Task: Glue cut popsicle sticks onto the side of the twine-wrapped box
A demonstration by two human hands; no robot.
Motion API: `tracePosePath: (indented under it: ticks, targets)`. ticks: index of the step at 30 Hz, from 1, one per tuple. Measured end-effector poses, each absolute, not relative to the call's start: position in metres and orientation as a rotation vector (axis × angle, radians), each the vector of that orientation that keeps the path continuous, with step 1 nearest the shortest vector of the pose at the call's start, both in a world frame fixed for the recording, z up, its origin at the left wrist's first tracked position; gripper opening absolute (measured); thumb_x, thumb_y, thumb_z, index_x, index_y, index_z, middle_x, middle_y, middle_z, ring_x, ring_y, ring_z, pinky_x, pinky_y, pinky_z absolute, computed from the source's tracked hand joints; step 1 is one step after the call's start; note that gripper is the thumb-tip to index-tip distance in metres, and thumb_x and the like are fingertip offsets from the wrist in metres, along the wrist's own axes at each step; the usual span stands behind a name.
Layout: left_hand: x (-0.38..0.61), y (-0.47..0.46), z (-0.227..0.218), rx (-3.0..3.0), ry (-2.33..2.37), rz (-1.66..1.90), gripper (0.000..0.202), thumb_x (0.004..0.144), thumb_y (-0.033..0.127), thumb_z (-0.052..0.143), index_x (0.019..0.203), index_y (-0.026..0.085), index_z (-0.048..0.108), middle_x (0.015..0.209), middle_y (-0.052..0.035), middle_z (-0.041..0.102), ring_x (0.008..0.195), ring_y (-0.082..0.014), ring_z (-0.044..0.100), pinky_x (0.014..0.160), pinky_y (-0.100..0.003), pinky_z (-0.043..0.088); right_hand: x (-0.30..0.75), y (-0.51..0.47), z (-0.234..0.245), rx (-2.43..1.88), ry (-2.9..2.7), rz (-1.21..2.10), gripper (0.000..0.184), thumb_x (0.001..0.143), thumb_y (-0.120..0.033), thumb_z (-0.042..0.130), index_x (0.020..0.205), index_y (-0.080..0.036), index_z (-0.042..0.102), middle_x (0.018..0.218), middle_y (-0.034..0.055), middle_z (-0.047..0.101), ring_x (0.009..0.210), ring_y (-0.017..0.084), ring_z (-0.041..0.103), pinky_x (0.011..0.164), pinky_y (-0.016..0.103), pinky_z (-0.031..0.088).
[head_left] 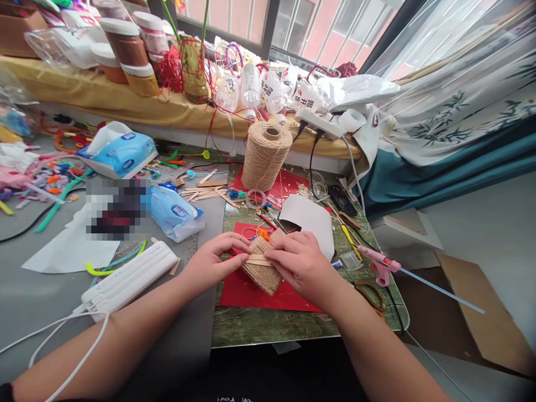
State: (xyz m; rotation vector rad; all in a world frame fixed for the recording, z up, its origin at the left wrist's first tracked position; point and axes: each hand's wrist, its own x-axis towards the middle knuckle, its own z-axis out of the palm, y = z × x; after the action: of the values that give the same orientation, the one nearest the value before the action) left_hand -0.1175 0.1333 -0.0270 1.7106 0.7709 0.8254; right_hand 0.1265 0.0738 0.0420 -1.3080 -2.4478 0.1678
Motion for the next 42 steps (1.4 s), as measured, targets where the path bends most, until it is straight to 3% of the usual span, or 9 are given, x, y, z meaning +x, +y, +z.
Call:
tracePosePath:
  ticks: [6, 9, 17, 23, 36, 42]
  targets:
    - [-0.112, 0.131, -0.034, 1.568, 0.824, 0.847, 0.013, 0.092, 0.035, 0.069, 0.094, 0.025, 0.077, 0.114, -0.0088, 0.072, 0.109, -0.0267, 0.068, 0.097, -0.045, 0.056, 0.128, 0.07, 0.039, -1.343, -2.394, 0.107, 0.015, 0.102, -0.021, 0.06, 0.1, -0.026, 0.074, 0.096, 0.003, 0.075, 0.094, 0.022, 0.061, 0.091, 0.043, 0.037]
    - [-0.111, 0.131, -0.033, 1.575, 0.834, 0.858, 0.013, 0.092, 0.035, 0.069, 0.093, 0.025, 0.076, 0.111, -0.0081, 0.072, 0.106, -0.0258, 0.068, 0.094, -0.043, 0.056, 0.131, 0.058, 0.034, -1.375, -2.319, -0.006, 0.012, 0.099, -0.021, 0.065, 0.107, -0.027, 0.073, 0.103, 0.0037, 0.077, 0.096, 0.024, 0.062, 0.092, 0.046, 0.038]
    - [-0.109, 0.132, -0.03, 1.647, 0.872, 0.856, 0.011, 0.092, 0.034, 0.069, 0.093, 0.024, 0.074, 0.107, -0.0068, 0.071, 0.102, -0.0245, 0.067, 0.091, -0.04, 0.055, 0.133, 0.023, 0.005, -1.423, -2.083, -0.151, 0.043, 0.094, -0.016, 0.071, 0.133, -0.032, 0.063, 0.117, 0.0042, 0.078, 0.108, 0.029, 0.066, 0.102, 0.053, 0.04]
    - [-0.104, 0.131, -0.031, 1.595, 0.898, 0.847, 0.011, 0.09, 0.034, 0.07, 0.094, 0.024, 0.072, 0.101, -0.0052, 0.071, 0.093, -0.0224, 0.067, 0.082, -0.036, 0.056, 0.134, 0.024, 0.002, -1.427, -2.069, -0.176, 0.042, 0.094, -0.015, 0.07, 0.133, -0.031, 0.064, 0.118, 0.0035, 0.078, 0.106, 0.028, 0.066, 0.099, 0.052, 0.041]
    - [-0.108, 0.13, -0.03, 1.733, 0.824, 0.899, 0.009, 0.093, 0.032, 0.069, 0.094, 0.025, 0.074, 0.114, -0.0085, 0.068, 0.112, -0.0266, 0.065, 0.101, -0.044, 0.052, 0.136, 0.025, 0.0, -1.402, -2.013, -0.132, 0.036, 0.091, -0.012, 0.072, 0.122, -0.029, 0.068, 0.115, 0.0047, 0.078, 0.106, 0.028, 0.067, 0.1, 0.054, 0.044]
    - [-0.129, 0.156, -0.005, 1.791, 0.972, 1.07, 0.019, 0.097, 0.036, 0.061, 0.112, 0.025, 0.068, 0.116, -0.0074, 0.069, 0.106, -0.0239, 0.066, 0.087, -0.036, 0.055, 0.138, 0.013, 0.0, -1.341, -1.986, -0.156, 0.038, 0.085, -0.01, 0.075, 0.119, -0.025, 0.068, 0.114, 0.0084, 0.076, 0.104, 0.028, 0.068, 0.103, 0.055, 0.044]
